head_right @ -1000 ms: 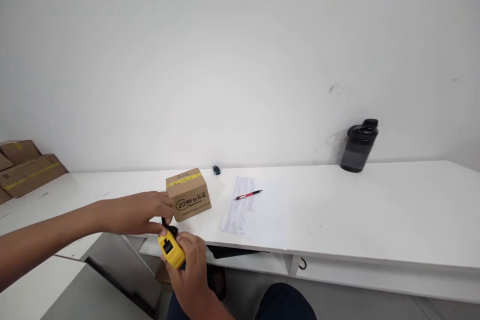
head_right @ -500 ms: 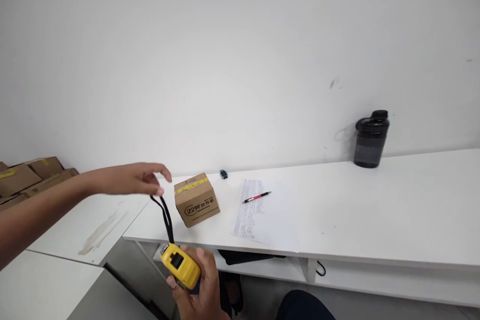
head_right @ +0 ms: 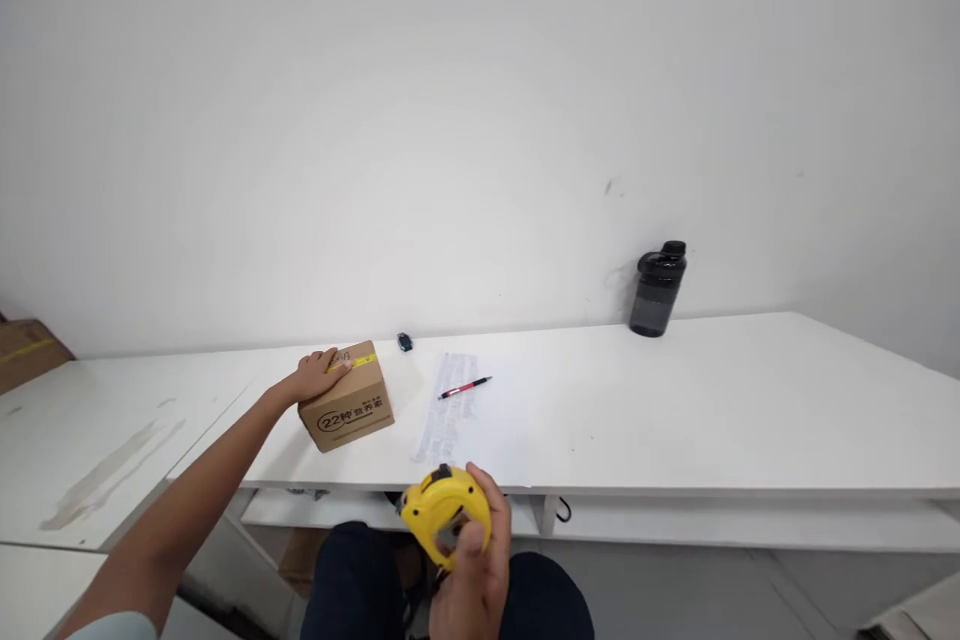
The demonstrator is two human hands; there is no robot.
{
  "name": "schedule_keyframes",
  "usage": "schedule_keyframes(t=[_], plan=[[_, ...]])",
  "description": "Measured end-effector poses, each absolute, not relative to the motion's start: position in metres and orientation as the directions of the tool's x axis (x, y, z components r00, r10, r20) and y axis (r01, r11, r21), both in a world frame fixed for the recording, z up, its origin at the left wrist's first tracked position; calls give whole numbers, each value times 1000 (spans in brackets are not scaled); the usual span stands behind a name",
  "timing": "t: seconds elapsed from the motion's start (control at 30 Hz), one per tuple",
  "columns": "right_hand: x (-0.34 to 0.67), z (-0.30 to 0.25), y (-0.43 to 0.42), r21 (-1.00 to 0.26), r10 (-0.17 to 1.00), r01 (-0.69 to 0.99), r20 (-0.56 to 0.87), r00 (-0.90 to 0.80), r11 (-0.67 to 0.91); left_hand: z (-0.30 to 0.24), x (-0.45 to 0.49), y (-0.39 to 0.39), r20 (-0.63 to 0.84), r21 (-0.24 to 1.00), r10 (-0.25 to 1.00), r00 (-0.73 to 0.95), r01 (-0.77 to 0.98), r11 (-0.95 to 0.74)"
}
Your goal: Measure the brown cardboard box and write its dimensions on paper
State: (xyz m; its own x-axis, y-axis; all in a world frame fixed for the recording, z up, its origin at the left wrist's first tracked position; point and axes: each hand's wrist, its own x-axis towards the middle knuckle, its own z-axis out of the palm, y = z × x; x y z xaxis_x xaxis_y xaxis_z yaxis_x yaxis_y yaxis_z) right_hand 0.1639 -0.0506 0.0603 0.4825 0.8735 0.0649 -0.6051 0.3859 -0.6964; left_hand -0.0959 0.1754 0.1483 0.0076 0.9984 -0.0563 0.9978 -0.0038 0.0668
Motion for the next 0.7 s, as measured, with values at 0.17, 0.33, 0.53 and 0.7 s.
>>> schedule_keyframes(t=[0.17, 0.33, 0.53, 0.7], plan=[[189, 74, -41, -681, 905, -687, -87, 417, 252, 142, -87, 130, -28, 117, 984, 177, 978, -173], [172, 63, -34, -789, 948, -589, -28, 316, 173, 147, -48, 30, 347, 258, 927, 141, 936, -238], [142, 45, -47, -835, 961, -477, 226, 158, 275, 94, 3, -48, -59, 966, 926, 373, 256, -41], [165, 24, -33, -893, 962, -360, 266, 62, 270, 65, -5, -58, -266, 920, 939, 216, -234, 314]])
